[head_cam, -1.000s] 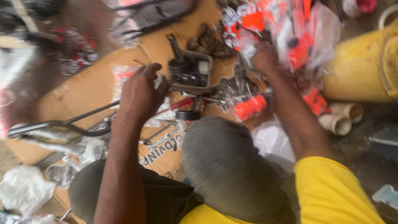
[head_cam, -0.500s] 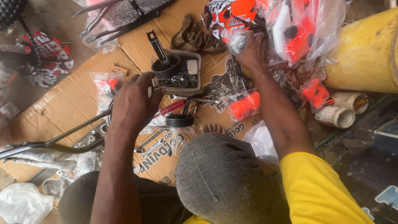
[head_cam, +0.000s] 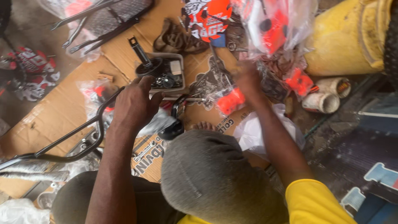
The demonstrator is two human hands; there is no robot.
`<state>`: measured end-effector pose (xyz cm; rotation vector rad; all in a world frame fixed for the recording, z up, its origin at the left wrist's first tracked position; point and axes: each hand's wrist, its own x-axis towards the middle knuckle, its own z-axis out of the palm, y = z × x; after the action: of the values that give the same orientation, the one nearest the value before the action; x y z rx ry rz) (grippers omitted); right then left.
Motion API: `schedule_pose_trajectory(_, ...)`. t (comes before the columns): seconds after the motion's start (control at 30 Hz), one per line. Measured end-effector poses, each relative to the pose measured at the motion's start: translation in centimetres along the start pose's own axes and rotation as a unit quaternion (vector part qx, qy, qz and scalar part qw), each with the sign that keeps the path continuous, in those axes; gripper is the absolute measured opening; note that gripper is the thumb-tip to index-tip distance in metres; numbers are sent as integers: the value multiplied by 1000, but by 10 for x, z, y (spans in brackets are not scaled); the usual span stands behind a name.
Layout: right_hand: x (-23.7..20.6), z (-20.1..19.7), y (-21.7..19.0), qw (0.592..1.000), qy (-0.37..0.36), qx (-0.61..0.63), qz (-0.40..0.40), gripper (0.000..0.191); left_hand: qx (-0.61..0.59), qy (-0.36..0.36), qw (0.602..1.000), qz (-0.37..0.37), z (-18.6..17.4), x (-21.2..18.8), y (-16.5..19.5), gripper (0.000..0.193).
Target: The person assembles bicycle handlebar components while sitting on the floor. They use a screwdriver to tighten a black plastic part, attach an orange plastic piece, and then install orange grips onto the handlebars.
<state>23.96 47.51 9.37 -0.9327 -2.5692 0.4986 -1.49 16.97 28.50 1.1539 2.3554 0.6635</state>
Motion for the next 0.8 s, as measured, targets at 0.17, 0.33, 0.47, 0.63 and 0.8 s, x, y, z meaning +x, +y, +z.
schedule_pose_trajectory(0.17, -13, -75, 88, 956, 3, -173, 238, 52, -2, -55, 998, -2, 26, 12, 15, 47)
schedule_pose_trajectory(0.33, -15, -95, 134, 907, -39, -175, 381, 65, 7, -83, 997, -3, 43, 21, 24, 47)
schedule_pose_trajectory(0.47, -13, -84, 166, 903, -117, -273, 310, 41, 11, -79, 996, -30, 32, 20, 20, 46)
schedule_pose_trajectory(0.63, 9, -84, 162, 906, -81, -286, 303, 30, 4, -27, 997, -73, -2, -5, 13, 45)
schedule_pose_trajectory(0.8, 37, -116, 108, 963, -2, -220, 156, 18, -26, 85, 995, -41, -41, -61, 0, 43)
